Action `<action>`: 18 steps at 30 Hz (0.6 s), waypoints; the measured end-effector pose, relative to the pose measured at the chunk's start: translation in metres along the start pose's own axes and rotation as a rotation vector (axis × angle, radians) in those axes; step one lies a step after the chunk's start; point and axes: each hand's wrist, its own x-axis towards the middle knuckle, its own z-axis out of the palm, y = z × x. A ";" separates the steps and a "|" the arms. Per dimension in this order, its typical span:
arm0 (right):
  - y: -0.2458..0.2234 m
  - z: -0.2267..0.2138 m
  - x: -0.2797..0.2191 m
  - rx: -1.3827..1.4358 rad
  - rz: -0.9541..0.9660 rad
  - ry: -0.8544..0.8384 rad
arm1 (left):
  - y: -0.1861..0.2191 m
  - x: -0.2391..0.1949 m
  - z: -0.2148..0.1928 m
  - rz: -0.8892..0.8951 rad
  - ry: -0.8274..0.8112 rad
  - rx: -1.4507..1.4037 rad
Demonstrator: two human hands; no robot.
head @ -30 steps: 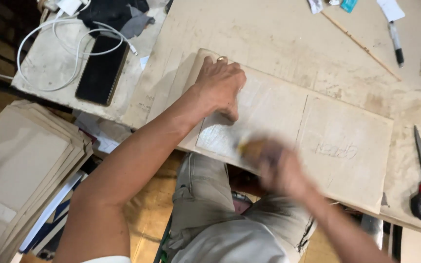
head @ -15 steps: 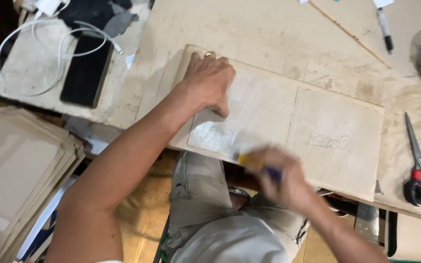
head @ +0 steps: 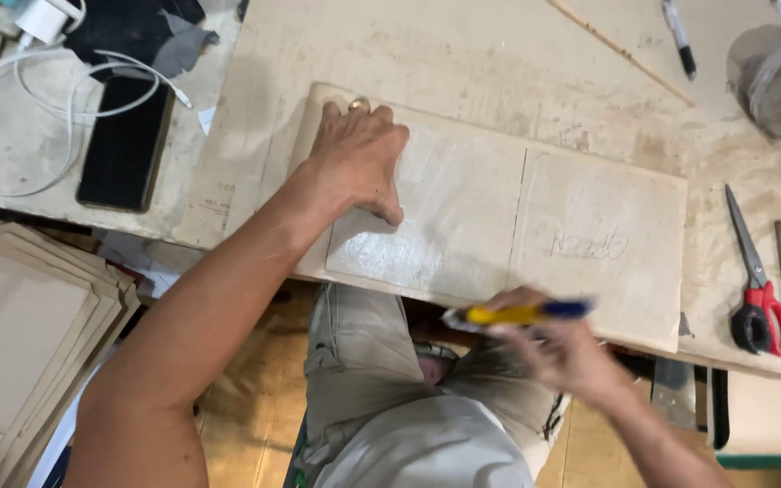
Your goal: Applying glue to cardboard sheets with a brush and assembling them onto a base to create a folder or book cover.
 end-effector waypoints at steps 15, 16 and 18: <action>0.004 -0.032 0.020 -0.062 0.060 0.217 | -0.004 -0.016 -0.008 0.082 0.151 -0.215; 0.003 -0.027 0.031 -0.057 0.008 0.155 | -0.005 -0.017 -0.009 0.085 0.134 -0.246; 0.016 -0.027 0.058 -0.057 -0.046 0.097 | -0.007 -0.017 -0.007 0.091 0.122 -0.274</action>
